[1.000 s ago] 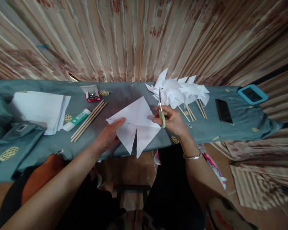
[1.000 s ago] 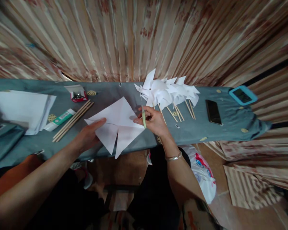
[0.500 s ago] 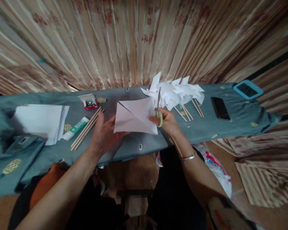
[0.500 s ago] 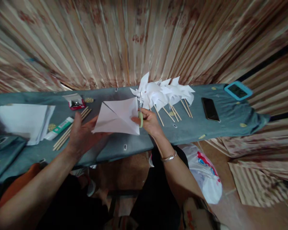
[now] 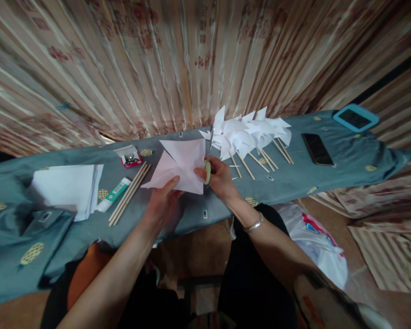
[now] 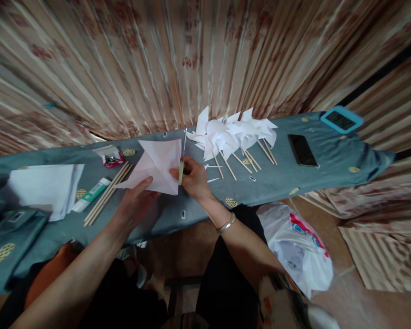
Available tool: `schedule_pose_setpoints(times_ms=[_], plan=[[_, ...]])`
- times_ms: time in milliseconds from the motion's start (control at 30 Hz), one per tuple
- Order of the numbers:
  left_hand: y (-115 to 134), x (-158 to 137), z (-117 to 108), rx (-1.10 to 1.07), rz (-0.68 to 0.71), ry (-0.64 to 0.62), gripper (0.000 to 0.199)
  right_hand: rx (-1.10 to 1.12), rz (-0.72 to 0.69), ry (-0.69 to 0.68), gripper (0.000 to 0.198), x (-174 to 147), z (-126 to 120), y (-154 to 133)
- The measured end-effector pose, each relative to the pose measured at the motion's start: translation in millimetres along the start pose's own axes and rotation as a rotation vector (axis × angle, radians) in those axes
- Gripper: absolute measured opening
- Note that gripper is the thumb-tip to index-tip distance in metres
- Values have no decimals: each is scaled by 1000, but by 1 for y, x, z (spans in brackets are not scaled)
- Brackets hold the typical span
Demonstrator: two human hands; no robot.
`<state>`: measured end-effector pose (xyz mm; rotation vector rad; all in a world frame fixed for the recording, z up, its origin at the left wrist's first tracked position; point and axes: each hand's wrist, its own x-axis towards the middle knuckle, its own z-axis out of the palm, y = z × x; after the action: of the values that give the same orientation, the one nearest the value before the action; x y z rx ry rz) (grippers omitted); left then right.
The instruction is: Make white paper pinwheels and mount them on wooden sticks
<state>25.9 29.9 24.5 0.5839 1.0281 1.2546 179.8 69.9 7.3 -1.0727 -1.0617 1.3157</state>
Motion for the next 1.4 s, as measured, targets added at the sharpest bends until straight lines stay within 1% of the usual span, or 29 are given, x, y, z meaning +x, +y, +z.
schedule_pose_setpoints(times_ms=[167, 300, 400, 500, 667, 800, 867, 967, 1067, 1233, 1333, 1400], plan=[[3, 5, -2, -13, 99, 80, 38, 72, 74, -28, 52, -3, 6, 2], [4, 9, -5, 20, 182, 109, 45, 14, 136, -109, 46, -9, 12, 3], [8, 11, -9, 96, 246, 149, 41, -7, 177, -164, 44, -14, 16, 3], [11, 12, -13, 143, 308, 188, 38, 15, 220, -182, 43, -18, 20, 3], [13, 11, -14, 166, 331, 202, 37, 26, 249, -180, 42, -22, 23, 2], [15, 12, -18, 176, 339, 197, 30, 36, 282, -162, 44, -24, 24, 5], [18, 15, -22, 181, 344, 222, 27, 27, 301, -156, 45, -26, 23, 7], [24, 22, -28, 166, 408, 265, 29, -21, 319, -177, 46, -31, 20, 9], [29, 26, -32, 156, 472, 288, 35, -88, 331, -238, 46, -38, 15, 9], [32, 28, -34, 148, 501, 324, 47, -246, 322, -439, 47, -52, 6, 3], [31, 28, -33, 154, 482, 332, 47, -311, 339, -502, 46, -55, 2, 1], [29, 27, -32, 166, 457, 335, 43, -315, 369, -520, 46, -56, 1, 1]])
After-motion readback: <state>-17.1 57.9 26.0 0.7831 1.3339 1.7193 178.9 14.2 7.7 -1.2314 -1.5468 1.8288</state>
